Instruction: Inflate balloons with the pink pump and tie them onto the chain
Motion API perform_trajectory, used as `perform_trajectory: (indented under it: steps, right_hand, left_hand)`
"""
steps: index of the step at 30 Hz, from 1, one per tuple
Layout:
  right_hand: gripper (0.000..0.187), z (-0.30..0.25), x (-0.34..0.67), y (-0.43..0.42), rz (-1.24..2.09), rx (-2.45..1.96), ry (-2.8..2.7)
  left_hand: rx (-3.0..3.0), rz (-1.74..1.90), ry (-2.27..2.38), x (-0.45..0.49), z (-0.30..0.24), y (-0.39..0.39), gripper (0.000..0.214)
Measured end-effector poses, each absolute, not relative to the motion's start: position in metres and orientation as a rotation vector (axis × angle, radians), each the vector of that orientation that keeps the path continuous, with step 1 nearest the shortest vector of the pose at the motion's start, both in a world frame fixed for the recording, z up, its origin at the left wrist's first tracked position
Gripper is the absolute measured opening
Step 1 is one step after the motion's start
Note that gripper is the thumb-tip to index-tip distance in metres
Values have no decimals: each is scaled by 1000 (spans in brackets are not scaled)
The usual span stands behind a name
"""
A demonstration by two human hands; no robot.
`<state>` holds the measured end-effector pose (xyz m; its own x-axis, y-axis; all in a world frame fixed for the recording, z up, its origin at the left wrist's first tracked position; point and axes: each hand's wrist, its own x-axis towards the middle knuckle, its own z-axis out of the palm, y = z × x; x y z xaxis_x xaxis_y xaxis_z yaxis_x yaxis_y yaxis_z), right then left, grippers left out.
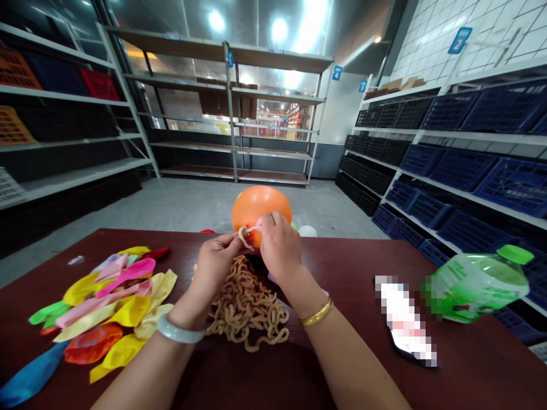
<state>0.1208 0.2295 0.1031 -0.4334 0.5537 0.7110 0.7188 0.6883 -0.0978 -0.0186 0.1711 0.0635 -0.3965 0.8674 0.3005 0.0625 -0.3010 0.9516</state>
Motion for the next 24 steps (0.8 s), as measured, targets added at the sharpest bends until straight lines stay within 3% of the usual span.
perform_trajectory:
  steps: [8, 14, 19, 24]
  right_hand:
    - [20, 105, 119, 224, -133, -942, -2171]
    - [49, 94, 109, 234, 460, -963, -2148]
    - [32, 76, 92, 238, 1229, -907, -1704]
    - [29, 81, 83, 243, 1395, -845, -1454]
  left_hand:
    - [1310, 1855, 1591, -20, 68, 167, 28]
    - [1678, 1840, 1796, -18, 69, 162, 19]
    - [1895, 1752, 1909, -19, 65, 162, 17]
    - [1669, 1918, 1760, -25, 66, 162, 25]
